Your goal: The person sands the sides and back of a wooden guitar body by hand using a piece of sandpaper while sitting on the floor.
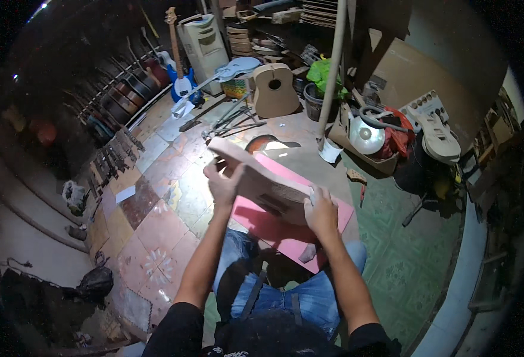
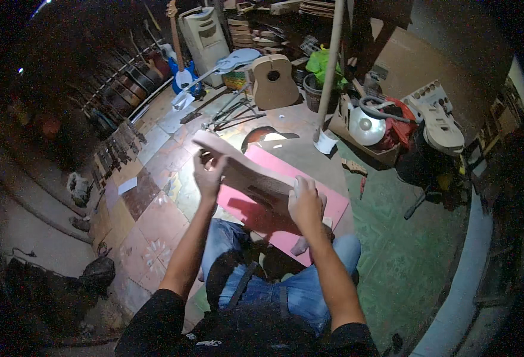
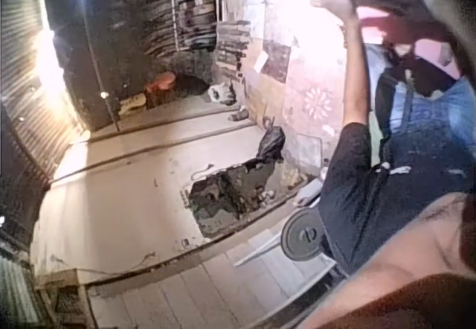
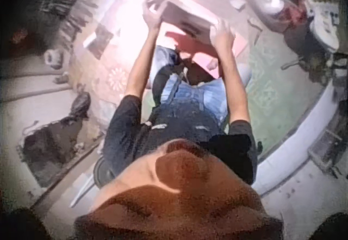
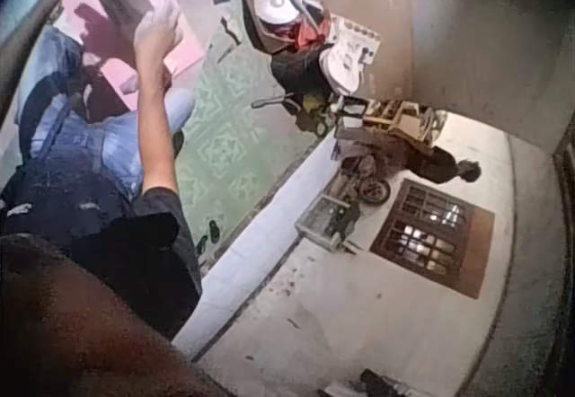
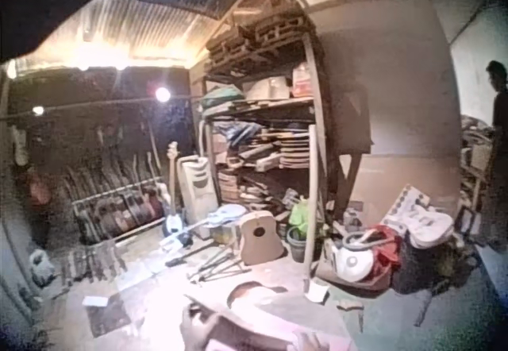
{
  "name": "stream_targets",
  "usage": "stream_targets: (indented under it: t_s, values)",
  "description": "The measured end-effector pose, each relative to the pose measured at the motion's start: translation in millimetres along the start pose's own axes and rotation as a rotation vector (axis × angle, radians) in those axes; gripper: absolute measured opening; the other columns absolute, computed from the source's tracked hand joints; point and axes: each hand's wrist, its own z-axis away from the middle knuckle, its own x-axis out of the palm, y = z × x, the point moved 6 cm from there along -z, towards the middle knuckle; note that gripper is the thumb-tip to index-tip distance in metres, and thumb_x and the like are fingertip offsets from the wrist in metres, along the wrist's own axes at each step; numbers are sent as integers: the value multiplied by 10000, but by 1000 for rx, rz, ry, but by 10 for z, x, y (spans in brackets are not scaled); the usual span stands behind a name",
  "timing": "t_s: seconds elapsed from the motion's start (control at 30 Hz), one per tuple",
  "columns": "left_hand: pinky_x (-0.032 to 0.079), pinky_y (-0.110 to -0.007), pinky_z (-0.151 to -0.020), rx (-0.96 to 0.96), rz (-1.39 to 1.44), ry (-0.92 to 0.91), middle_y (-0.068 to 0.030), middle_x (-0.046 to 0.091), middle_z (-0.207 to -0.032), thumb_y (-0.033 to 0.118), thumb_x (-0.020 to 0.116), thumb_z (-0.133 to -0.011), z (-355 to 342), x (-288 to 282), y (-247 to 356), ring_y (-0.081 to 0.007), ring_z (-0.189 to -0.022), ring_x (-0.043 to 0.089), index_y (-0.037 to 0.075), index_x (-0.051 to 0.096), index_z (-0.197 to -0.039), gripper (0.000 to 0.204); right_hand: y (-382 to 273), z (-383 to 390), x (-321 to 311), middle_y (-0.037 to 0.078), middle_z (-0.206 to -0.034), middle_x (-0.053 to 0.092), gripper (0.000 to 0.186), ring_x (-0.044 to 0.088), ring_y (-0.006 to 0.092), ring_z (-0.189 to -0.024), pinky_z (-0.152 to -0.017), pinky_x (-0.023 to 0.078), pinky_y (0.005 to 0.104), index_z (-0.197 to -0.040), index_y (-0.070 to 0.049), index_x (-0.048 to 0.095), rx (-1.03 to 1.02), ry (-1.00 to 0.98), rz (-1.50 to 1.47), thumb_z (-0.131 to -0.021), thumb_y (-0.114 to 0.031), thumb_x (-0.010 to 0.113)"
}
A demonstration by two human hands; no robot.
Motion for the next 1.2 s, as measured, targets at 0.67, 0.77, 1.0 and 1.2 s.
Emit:
stream_targets:
  t_s: [0.67, 0.77, 1.0, 1.2]
  values:
    - [522, -439, -893, 45, -232, 15, -247, 589, -1148, 428, 875, -684, -29, 6, 55, -334, -1027, 648, -50, 561, -1200, 770, -425, 229, 200, 233, -1244, 543, 365, 651, 469, -973, -837, 530, 556, -1318, -67, 500, 31, 40, -166, -969, -145, 573]
    - [524, -448, -904, 38, -362, 10, -253, 631, -1142, 419, 880, -675, 41, 9, 86, -338, -1018, 661, -41, 554, -1194, 766, -425, 261, 208, 220, -1204, 534, 339, 658, 474, -919, -789, 557, 556, -1270, -75, 494, -5, 90, -168, -953, -127, 604]
    - [529, -356, -802, -218, -273, 53, -145, 722, -964, 380, 765, -833, -127, -229, 148, -218, -854, 677, -57, 651, -1059, 505, -465, 279, 164, 201, -1216, 539, 357, 663, 451, -931, -794, 565, 536, -1286, -77, 505, -68, 124, -178, -947, -122, 610]
    - [541, -406, -861, -67, -491, 37, -195, 730, -995, 453, 828, -746, 66, -159, 255, -319, -938, 716, -37, 594, -1106, 652, -433, 278, 184, 200, -1266, 558, 371, 642, 439, -1039, -883, 522, 534, -1325, -72, 526, 36, 30, -219, -961, -121, 579]
